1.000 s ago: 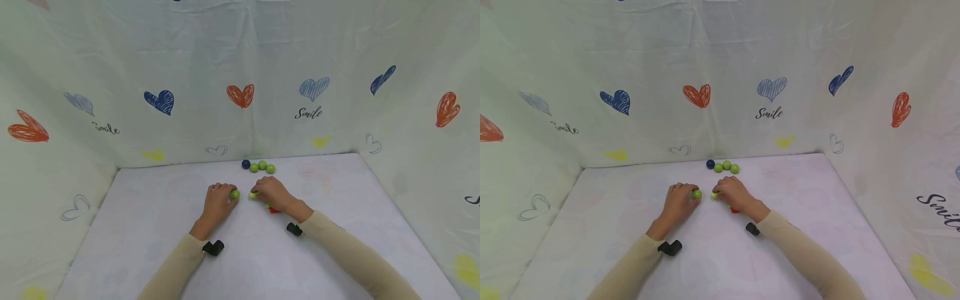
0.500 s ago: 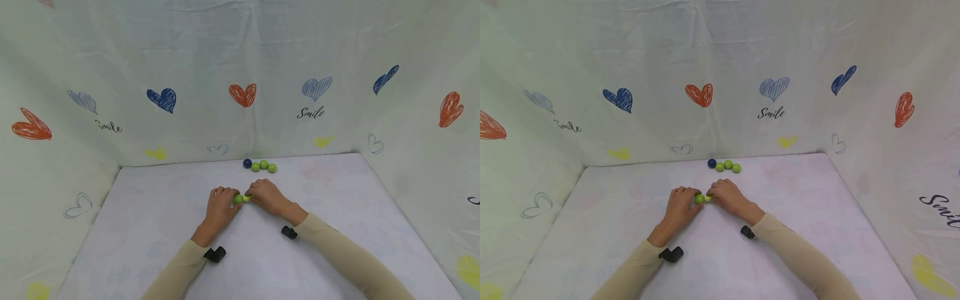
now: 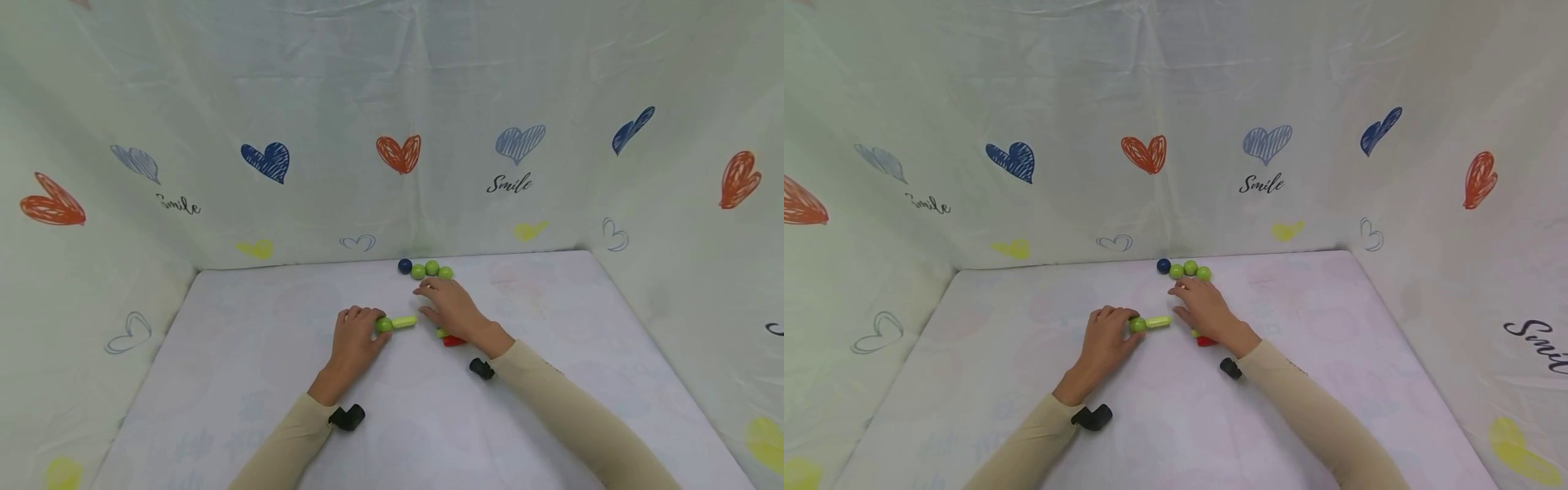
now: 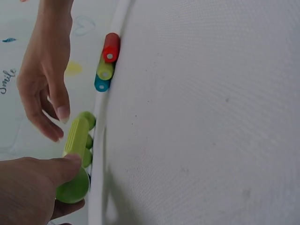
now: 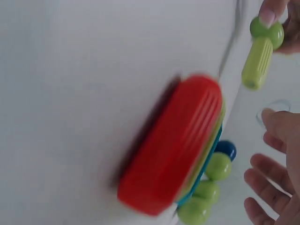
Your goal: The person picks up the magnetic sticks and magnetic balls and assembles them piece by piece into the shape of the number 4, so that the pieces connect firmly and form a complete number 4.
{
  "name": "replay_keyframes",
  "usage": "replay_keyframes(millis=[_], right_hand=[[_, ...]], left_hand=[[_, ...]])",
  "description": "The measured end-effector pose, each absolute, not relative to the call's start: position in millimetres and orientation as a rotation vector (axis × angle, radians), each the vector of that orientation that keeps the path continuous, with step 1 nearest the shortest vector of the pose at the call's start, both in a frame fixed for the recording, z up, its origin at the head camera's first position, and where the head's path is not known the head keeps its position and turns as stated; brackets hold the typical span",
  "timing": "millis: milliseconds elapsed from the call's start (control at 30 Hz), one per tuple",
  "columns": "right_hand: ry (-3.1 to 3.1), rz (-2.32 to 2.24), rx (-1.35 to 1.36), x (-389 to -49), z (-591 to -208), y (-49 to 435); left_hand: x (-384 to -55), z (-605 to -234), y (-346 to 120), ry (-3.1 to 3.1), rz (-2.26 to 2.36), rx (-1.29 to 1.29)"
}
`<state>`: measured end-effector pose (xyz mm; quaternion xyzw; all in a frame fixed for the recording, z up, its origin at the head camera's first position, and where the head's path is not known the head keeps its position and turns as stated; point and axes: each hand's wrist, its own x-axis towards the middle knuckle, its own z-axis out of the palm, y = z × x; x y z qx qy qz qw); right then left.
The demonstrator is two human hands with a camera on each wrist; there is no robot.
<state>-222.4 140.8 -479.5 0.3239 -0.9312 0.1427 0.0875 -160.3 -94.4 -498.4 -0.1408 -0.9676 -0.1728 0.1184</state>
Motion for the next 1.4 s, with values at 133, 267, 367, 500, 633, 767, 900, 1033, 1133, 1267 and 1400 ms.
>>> replay_keyframes(millis=[133,267,367,500,633,767,900,1033,1133,1267,1400], right_hand=[[-2.863,0.356,0.799,-233.1,-475.9,153.1],[-2.93,0.304,0.687,-240.3,-474.8,162.9],[-2.963,0.286,0.655,-244.1,-475.9,167.1],[-2.996,0.267,0.634,-247.8,-477.1,170.4],[-3.015,0.236,0.627,-250.2,-478.6,171.8],[-3.008,0.213,0.624,-251.8,-479.7,171.0],[-2.985,0.203,0.605,-253.9,-479.6,169.9],[-2.977,0.172,0.565,-255.9,-480.2,169.4],[-2.978,0.158,0.554,-256.6,-482.1,169.4],[-2.971,0.191,0.564,-255.5,-484.0,169.9],[-2.959,0.23,0.58,-250.9,-484.3,170.0]], left_hand=[[-161.7,-497.6,-96.0,-2.821,-0.541,-0.399],[-162.5,-496.7,-96.5,-2.823,-0.556,-0.388],[-162.8,-497.0,-96.8,-2.834,-0.554,-0.377],[-163.1,-497.1,-96.2,-2.836,-0.552,-0.374],[-163.3,-496.9,-95.5,-2.834,-0.549,-0.371],[-163.7,-497.1,-95.8,-2.834,-0.554,-0.363],[-163.6,-497.3,-96.4,-2.83,-0.563,-0.358],[-163.4,-497.6,-97.2,-2.822,-0.571,-0.361],[-163.3,-498.1,-98.0,-2.816,-0.579,-0.363],[-163.4,-498.9,-99.6,-2.812,-0.595,-0.358],[-163.5,-499.6,-101.2,-2.807,-0.592,-0.347]])
